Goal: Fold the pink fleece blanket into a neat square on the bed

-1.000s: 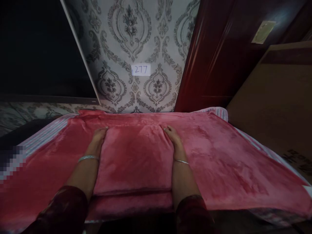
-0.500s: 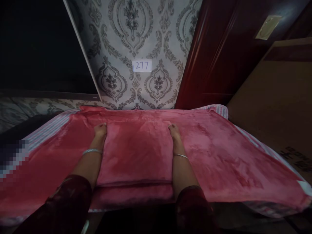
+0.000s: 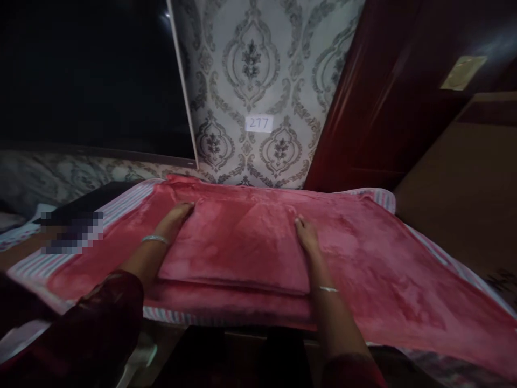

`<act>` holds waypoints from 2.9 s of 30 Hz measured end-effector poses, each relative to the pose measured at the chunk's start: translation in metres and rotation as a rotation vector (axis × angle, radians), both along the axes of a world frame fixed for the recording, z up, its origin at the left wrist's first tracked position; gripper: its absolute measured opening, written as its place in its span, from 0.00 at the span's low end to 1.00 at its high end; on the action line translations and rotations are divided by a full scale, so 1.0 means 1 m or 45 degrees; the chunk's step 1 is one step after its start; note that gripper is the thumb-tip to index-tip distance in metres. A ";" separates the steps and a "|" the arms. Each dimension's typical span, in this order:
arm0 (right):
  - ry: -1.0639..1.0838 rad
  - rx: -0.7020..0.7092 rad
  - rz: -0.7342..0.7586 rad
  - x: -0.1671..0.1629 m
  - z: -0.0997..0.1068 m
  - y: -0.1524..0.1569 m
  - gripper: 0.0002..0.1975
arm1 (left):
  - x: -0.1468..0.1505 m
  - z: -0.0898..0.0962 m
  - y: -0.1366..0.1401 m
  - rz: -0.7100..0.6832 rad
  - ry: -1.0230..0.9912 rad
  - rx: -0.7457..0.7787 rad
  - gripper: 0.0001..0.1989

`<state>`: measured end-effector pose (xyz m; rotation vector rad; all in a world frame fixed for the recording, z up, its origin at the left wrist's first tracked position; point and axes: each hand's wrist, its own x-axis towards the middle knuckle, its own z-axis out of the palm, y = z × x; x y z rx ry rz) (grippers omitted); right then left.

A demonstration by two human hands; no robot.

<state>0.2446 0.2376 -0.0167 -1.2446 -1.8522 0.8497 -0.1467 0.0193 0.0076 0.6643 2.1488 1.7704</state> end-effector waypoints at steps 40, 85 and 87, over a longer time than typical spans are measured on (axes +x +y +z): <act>0.159 0.063 -0.020 0.104 -0.050 -0.124 0.24 | 0.099 -0.039 -0.156 -0.040 0.352 -0.132 0.25; 0.205 -0.052 0.113 0.127 -0.047 -0.128 0.22 | 0.119 -0.032 -0.183 -0.155 0.418 -0.242 0.19; 0.260 -0.151 0.148 0.128 -0.045 -0.132 0.22 | 0.119 -0.032 -0.185 -0.121 0.345 -0.171 0.24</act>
